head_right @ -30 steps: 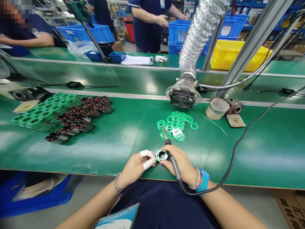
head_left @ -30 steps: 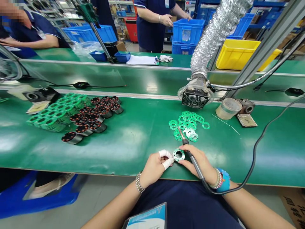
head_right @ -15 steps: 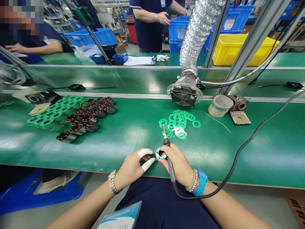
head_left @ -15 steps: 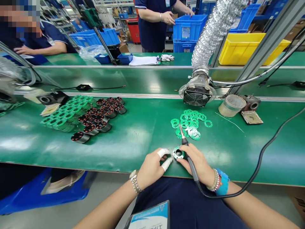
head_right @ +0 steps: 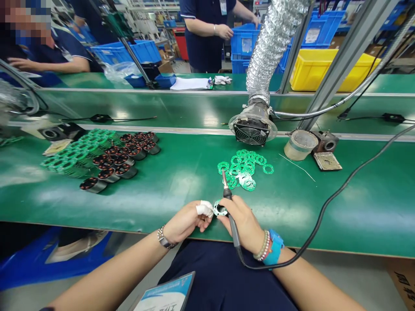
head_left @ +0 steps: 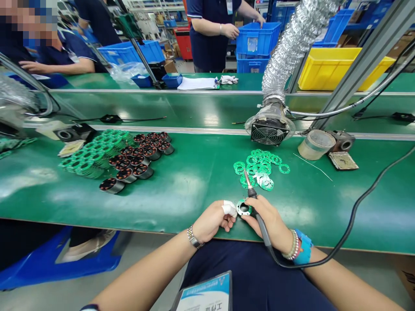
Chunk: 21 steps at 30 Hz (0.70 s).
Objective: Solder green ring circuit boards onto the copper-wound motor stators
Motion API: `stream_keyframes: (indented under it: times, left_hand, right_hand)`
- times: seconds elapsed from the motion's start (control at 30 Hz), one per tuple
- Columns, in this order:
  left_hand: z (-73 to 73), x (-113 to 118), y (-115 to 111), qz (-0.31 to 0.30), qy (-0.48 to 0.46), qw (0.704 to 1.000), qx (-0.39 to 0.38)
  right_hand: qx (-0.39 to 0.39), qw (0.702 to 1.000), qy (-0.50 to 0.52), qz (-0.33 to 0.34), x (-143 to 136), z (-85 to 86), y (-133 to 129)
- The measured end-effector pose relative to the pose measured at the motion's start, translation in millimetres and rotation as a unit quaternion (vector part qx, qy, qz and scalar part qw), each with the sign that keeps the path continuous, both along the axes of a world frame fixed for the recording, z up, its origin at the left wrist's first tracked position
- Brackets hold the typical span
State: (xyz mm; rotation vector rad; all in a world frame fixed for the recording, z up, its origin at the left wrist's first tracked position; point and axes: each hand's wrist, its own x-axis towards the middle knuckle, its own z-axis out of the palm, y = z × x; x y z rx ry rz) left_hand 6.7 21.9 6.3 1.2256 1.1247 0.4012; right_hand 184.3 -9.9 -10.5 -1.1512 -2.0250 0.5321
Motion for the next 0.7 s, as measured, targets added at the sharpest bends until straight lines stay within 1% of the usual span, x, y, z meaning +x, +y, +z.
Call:
stream_keyframes:
  times: [0.03,0.07,0.1,0.13,0.17,0.2,0.23,0.27,0.3,0.33,0.37,0.4,0.43,0.47,0.5,0.53,0.57,0.6,0.63,0.67,0.7]
  left_hand:
    - [-0.1,0.7,0.1,0.020,-0.024,0.998,-0.060]
    - [-0.2,0.0,-0.6,0.026,-0.029,0.997,-0.073]
    - [-0.4,-2.3,-2.0,0.019,-0.014,0.999,-0.037]
    - [-0.7,-5.9,-3.6,0.003,0.018,0.999,0.039]
    - [-1.2,-10.4,-5.3,-0.018,0.060,0.988,0.143]
    - [-1.9,-15.4,-6.7,-0.039,0.106,0.960,0.258]
    - [-2.8,-20.2,-7.7,-0.059,0.149,0.917,0.366]
    - [-3.9,-24.4,-8.1,-0.080,0.183,0.868,0.454]
    - [-5.1,-27.5,-8.0,-0.100,0.209,0.823,0.519]
    - [-6.3,-29.4,-7.6,-0.122,0.228,0.785,0.563]
    - [-7.3,-29.8,-6.9,-0.140,0.241,0.756,0.592]
    - [-8.0,-28.8,-6.1,-0.155,0.250,0.737,0.608]
    - [-8.3,-26.5,-5.5,-0.163,0.256,0.728,0.615]
    - [-8.3,-23.0,-5.0,-0.163,0.260,0.729,0.612]
    - [-8.0,-18.7,-4.8,-0.154,0.261,0.741,0.599]
    - [-7.4,-14.0,-4.7,-0.136,0.257,0.766,0.574]
    - [-6.7,-9.3,-4.9,-0.110,0.247,0.802,0.532]
    - [-6.0,-5.1,-5.1,-0.081,0.225,0.850,0.469]
    - [-5.3,-1.9,-5.5,-0.050,0.189,0.903,0.384]
    - [-4.8,0.0,-5.9,-0.020,0.137,0.950,0.278]
    - [-4.5,0.4,-6.3,0.005,0.076,0.983,0.165]
  right_hand:
    - [0.000,1.000,0.000,0.001,0.1,-0.2,0.1]
    - [0.000,1.000,0.000,0.001,0.2,-0.3,0.2]
    - [0.000,1.000,0.001,0.003,0.3,-0.5,0.2]
    - [-0.001,1.000,0.003,0.005,0.4,-0.6,0.1]
    - [-0.003,1.000,0.005,0.008,0.5,-0.7,0.0]
    - [-0.006,1.000,0.005,0.011,0.5,-0.7,-0.1]
    - [-0.008,1.000,0.005,0.012,0.5,-0.7,-0.2]
    - [-0.008,1.000,0.006,0.012,0.4,-0.6,-0.3]
    - [-0.009,1.000,0.005,0.013,0.4,-0.4,-0.4]
    - [-0.009,1.000,0.005,0.012,0.3,-0.2,-0.5]
    - [-0.009,1.000,0.005,0.013,0.3,0.1,-0.5]
    - [-0.009,1.000,0.006,0.013,0.3,0.5,-0.5]
    - [-0.011,1.000,0.005,0.014,0.3,0.9,-0.5]
    - [-0.011,1.000,0.004,0.015,0.2,1.3,-0.5]
    - [-0.011,1.000,0.004,0.016,0.1,1.8,-0.6]
    - [-0.010,1.000,0.003,0.015,-0.1,2.1,-0.6]
    - [-0.008,1.000,0.002,0.014,-0.3,2.3,-0.7]
    - [-0.006,1.000,0.002,0.012,-0.5,2.4,-0.7]
    - [-0.004,1.000,0.002,0.011,-0.6,2.3,-0.7]
    - [-0.002,1.000,0.001,0.010,-0.8,2.1,-0.6]
    - [-0.001,1.000,0.001,0.010,-0.8,1.7,-0.5]
